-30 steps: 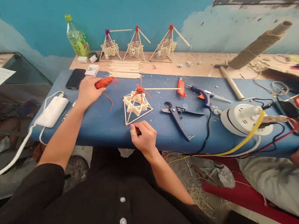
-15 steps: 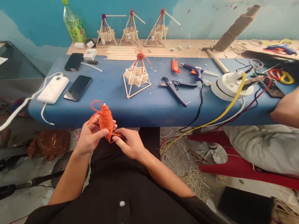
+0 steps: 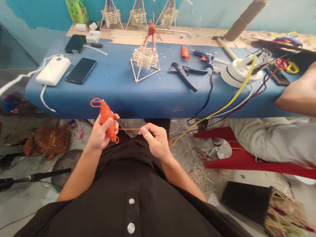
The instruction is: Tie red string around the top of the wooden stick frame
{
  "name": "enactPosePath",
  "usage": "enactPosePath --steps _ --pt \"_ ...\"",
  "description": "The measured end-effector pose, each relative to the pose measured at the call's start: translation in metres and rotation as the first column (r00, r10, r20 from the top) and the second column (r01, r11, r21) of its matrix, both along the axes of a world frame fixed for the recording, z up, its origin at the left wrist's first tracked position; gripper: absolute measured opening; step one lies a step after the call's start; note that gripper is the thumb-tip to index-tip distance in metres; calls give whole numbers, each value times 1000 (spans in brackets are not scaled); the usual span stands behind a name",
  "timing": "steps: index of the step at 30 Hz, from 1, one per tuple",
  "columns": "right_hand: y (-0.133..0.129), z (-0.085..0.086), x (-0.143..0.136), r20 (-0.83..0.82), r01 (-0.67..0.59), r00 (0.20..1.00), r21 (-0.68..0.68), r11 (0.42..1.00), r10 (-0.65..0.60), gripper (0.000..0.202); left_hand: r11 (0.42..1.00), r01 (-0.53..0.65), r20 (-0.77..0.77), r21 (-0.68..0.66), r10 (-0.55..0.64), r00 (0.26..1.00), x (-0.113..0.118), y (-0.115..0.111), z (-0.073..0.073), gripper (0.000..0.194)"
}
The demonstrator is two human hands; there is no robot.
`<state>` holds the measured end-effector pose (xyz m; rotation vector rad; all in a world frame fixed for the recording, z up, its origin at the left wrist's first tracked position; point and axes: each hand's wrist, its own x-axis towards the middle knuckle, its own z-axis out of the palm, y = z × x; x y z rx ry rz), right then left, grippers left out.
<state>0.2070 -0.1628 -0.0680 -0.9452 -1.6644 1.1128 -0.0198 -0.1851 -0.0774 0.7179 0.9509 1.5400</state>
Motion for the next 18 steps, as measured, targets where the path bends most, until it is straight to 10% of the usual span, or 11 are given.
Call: enactPosePath --steps 11,18 --pt "-1 9 26 -125 156 980 4 988 -155 48 952 304 90 -18 -301 949 6 -27 2 59" --pt "10 9 49 -187 255 951 12 967 -248 42 961 276 342 -18 -254 905 13 -34 -12 68"
